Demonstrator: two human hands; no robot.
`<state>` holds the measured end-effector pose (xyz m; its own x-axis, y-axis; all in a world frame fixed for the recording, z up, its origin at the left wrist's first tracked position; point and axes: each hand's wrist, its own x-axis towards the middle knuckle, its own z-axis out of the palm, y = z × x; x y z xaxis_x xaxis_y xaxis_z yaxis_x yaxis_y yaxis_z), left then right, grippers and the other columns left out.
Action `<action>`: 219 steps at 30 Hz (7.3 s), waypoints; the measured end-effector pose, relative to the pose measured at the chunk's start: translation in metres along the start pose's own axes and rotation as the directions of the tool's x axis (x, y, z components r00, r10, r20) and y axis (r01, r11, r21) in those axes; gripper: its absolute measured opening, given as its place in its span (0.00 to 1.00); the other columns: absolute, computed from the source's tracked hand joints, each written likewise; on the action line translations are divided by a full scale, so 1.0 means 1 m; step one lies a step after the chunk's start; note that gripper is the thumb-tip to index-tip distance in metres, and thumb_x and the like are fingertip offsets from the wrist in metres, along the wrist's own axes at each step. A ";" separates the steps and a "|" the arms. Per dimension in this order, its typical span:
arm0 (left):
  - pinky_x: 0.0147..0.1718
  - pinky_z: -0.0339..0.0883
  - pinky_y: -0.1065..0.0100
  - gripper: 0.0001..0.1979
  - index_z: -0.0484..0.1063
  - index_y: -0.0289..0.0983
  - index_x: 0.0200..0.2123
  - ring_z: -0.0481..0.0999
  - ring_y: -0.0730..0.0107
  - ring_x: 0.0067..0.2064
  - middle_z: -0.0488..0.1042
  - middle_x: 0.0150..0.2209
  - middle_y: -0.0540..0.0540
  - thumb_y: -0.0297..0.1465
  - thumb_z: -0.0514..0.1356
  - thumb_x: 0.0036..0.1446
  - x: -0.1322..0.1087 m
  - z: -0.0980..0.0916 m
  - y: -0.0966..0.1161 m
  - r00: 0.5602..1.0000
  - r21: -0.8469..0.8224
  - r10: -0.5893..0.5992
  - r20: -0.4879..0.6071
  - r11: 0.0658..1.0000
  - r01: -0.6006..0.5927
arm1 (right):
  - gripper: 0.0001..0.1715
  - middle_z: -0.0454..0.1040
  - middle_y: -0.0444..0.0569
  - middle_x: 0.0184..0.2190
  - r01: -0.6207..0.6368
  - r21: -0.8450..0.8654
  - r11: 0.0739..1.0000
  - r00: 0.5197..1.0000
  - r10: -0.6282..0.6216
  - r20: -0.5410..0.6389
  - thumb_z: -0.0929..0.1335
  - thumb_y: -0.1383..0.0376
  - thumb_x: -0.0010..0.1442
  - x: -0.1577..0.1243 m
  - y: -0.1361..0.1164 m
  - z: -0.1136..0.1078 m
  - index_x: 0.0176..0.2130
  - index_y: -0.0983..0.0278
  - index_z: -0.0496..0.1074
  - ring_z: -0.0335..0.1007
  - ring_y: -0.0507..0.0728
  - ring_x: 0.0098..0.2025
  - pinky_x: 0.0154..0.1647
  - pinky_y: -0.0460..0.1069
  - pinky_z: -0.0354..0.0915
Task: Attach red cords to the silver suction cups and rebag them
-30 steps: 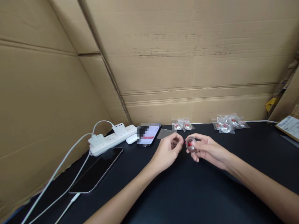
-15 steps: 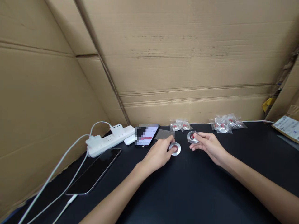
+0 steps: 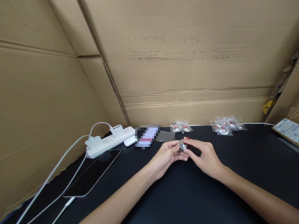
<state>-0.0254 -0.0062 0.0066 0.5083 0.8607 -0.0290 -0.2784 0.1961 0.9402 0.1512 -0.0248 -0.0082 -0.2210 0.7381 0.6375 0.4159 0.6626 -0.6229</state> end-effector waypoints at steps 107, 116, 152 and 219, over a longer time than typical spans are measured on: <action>0.12 0.66 0.77 0.18 0.76 0.32 0.27 0.73 0.74 0.16 0.76 0.21 0.46 0.43 0.67 0.51 -0.003 -0.012 0.012 0.881 0.368 -0.431 0.196 0.865 0.341 | 0.14 0.67 0.49 0.46 0.046 0.144 0.988 0.894 -0.105 0.435 0.69 0.78 0.50 0.001 -0.017 -0.012 0.34 0.61 0.76 0.67 0.56 0.47 0.52 0.52 0.65; 0.14 0.66 0.75 0.19 0.76 0.31 0.27 0.73 0.74 0.17 0.76 0.22 0.45 0.44 0.65 0.53 -0.003 -0.012 0.012 0.878 0.368 -0.440 0.187 0.861 0.352 | 0.08 0.65 0.48 0.43 -0.081 0.240 0.967 0.933 -0.011 0.359 0.70 0.74 0.52 0.004 -0.012 -0.012 0.30 0.63 0.69 0.67 0.55 0.42 0.46 0.52 0.66; 0.45 0.60 0.57 0.13 0.76 0.37 0.40 0.67 0.55 0.43 0.73 0.37 0.41 0.30 0.50 0.65 0.007 -0.050 0.006 0.917 0.972 0.350 0.191 -0.198 -0.127 | 0.02 0.65 0.41 0.26 -0.384 0.277 0.881 0.893 0.278 0.355 0.68 0.67 0.57 0.007 0.019 -0.015 0.32 0.64 0.69 0.60 0.49 0.26 0.28 0.45 0.57; 0.45 0.73 0.57 0.13 0.77 0.33 0.43 0.78 0.59 0.45 0.79 0.43 0.40 0.31 0.67 0.54 0.000 0.002 -0.001 0.986 0.175 0.143 0.084 0.972 -0.156 | 0.02 0.70 0.43 0.26 -0.324 0.168 0.931 0.930 0.281 0.238 0.67 0.66 0.58 0.010 0.006 -0.016 0.34 0.64 0.70 0.64 0.51 0.27 0.29 0.47 0.62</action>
<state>-0.0240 -0.0073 0.0063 0.5297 0.8375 0.1339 -0.2073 -0.0253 0.9779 0.1662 -0.0154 0.0015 -0.2988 0.9026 0.3098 0.3108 0.3990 -0.8627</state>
